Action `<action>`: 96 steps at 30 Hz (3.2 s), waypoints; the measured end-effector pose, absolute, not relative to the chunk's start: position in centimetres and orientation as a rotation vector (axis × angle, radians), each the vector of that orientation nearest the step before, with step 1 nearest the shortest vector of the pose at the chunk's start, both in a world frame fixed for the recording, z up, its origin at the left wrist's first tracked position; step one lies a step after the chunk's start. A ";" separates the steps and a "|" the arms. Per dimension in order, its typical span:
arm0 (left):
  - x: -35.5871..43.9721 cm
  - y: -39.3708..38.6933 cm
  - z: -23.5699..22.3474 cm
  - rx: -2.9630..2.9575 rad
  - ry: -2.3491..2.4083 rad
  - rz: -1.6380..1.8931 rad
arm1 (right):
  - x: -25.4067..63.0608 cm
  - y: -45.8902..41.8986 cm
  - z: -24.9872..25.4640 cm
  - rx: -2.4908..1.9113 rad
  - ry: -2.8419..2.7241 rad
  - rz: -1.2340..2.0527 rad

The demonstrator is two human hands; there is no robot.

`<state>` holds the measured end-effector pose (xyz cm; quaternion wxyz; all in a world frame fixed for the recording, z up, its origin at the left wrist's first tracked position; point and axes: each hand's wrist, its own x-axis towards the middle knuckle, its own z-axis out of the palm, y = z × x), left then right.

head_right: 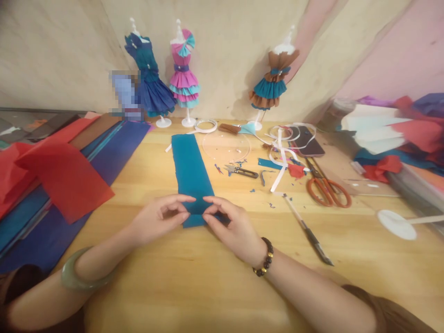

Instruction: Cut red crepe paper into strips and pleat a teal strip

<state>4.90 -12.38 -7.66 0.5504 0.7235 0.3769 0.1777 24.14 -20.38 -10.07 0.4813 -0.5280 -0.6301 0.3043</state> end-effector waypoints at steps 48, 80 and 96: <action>5.1 -12.5 -7.1 1.647 0.901 0.468 | 25.3 -20.5 -9.6 -1.279 -1.549 0.652; 4.5 -11.5 -7.7 1.676 0.899 0.574 | 25.5 -20.1 -9.9 -1.387 -1.451 0.652; 4.7 -11.7 -7.7 1.875 0.938 0.752 | 25.6 -20.0 -10.0 -1.307 -1.520 0.610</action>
